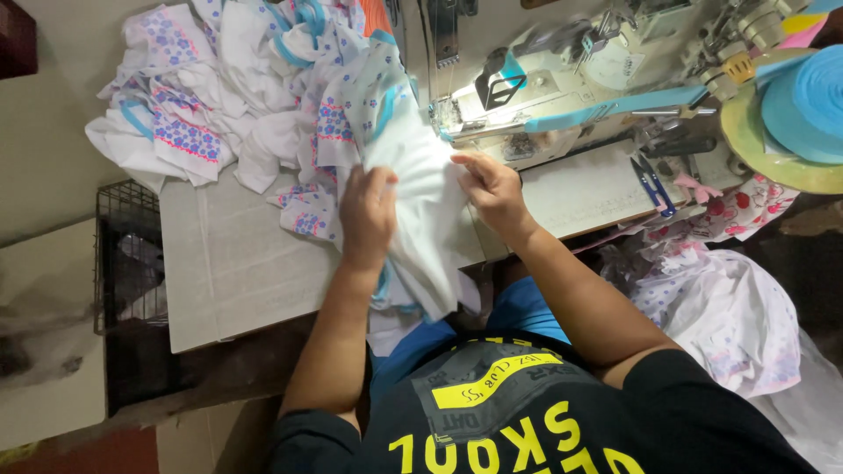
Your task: Sorting and unfolding patterned fabric pieces on a sewing machine table
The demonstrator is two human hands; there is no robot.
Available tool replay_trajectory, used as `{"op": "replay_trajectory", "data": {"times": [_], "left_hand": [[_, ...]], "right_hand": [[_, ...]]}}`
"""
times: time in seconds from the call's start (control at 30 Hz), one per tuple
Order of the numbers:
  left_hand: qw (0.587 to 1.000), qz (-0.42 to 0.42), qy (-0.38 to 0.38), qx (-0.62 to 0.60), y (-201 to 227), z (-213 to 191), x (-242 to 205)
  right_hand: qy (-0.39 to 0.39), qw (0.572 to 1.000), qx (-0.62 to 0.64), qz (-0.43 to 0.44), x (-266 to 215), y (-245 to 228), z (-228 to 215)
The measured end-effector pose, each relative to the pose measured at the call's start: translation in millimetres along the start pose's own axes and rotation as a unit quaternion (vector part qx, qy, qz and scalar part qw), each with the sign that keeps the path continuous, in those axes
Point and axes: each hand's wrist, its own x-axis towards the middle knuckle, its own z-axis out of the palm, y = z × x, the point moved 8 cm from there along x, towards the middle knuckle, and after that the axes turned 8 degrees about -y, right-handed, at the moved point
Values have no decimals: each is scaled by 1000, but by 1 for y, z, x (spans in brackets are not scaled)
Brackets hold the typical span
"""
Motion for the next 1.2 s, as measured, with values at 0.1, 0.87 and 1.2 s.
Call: {"op": "replay_trajectory", "data": {"times": [0.1, 0.87, 1.2], "left_hand": [[993, 33, 19, 116, -25, 4, 37], [825, -245, -492, 134, -148, 4, -43], [844, -302, -434, -89, -94, -8, -171]], "right_hand": [[11, 972, -228, -49, 13, -34, 9], [-183, 960, -105, 182, -103, -4, 7], [-477, 783, -261, 303, -167, 77, 96]]}}
